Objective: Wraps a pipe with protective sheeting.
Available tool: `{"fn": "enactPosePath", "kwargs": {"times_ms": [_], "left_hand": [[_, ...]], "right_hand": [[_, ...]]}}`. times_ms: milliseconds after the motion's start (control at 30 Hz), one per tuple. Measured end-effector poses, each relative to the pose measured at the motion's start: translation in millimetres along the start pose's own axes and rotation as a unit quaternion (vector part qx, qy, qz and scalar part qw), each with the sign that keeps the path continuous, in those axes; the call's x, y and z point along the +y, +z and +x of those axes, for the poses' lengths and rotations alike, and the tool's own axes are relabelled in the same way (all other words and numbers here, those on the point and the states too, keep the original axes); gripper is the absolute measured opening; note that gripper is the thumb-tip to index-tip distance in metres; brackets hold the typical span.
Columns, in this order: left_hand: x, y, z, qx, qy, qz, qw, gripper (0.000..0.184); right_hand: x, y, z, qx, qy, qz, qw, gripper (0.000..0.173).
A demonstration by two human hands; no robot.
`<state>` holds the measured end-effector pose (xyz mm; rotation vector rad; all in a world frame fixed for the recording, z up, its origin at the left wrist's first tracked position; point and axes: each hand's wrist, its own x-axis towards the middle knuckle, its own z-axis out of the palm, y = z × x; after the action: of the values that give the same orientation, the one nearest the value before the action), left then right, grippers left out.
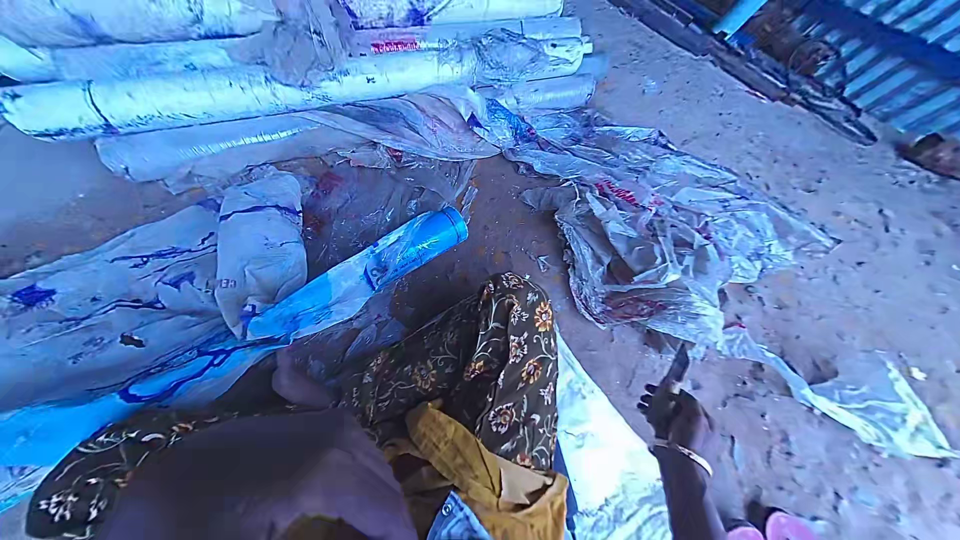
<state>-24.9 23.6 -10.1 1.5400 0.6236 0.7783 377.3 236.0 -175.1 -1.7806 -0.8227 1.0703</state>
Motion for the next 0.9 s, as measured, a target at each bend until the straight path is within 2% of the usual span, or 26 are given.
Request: {"fn": "enactPosePath", "kwargs": {"times_ms": [33, 67, 100, 133, 200, 233, 267, 300, 367, 467, 633, 733, 833, 900], "left_hand": [[-17, -28, 7, 0.106, -0.085, 0.036, 0.99, 0.032], [-38, -53, 19, 0.226, -0.157, 0.079, 0.958, 0.024], [-59, -78, 34, 0.335, -0.231, 0.135, 0.903, 0.025], [-79, -105, 46, 0.405, -0.303, 0.186, 0.842, 0.036], [-108, -147, 55, 0.445, -0.443, 0.253, 0.736, 0.066], [-118, -159, 56, 0.44, -0.498, 0.27, 0.697, 0.079], [-126, -166, 56, 0.439, -0.529, 0.272, 0.674, 0.085], [-133, -169, 57, 0.439, -0.541, 0.268, 0.666, 0.084], [-140, -172, 57, 0.43, -0.543, 0.255, 0.674, 0.067], [-143, -180, 57, 0.423, -0.523, 0.251, 0.696, 0.041], [-147, -184, 54, 0.423, -0.481, 0.255, 0.725, 0.036], [-145, -178, 48, 0.429, -0.485, 0.282, 0.708, 0.034], [-135, -159, 47, 0.428, -0.493, 0.32, 0.687, 0.034], [-128, -136, 51, 0.396, -0.515, 0.343, 0.679, 0.035]], "right_hand": [[-26, 23, -2, -0.006, -0.014, 0.052, 0.999, 0.032], [-52, 47, -9, -0.023, -0.034, 0.1, 0.994, 0.032], [-76, 76, -18, -0.052, -0.048, 0.15, 0.986, 0.03], [-99, 106, -34, -0.087, -0.051, 0.201, 0.974, 0.029], [-135, 164, -67, -0.173, -0.02, 0.279, 0.944, 0.031], [-145, 191, -85, -0.217, -0.003, 0.288, 0.933, 0.031], [-148, 219, -97, -0.247, 0.012, 0.282, 0.927, 0.031], [-147, 247, -106, -0.262, 0.022, 0.263, 0.928, 0.025], [-137, 298, -121, -0.263, 0.028, 0.193, 0.945, 0.013], [-102, 345, -123, -0.288, 0.005, 0.102, 0.952, 0.013], [-62, 353, -113, -0.355, 0.005, 0.026, 0.935, 0.025], [-58, 354, -110, -0.385, -0.044, -0.048, 0.921, 0.028], [-53, 358, -104, -0.416, -0.034, -0.068, 0.906, 0.028], [-61, 351, -106, -0.407, -0.048, -0.105, 0.906, 0.025]]}}
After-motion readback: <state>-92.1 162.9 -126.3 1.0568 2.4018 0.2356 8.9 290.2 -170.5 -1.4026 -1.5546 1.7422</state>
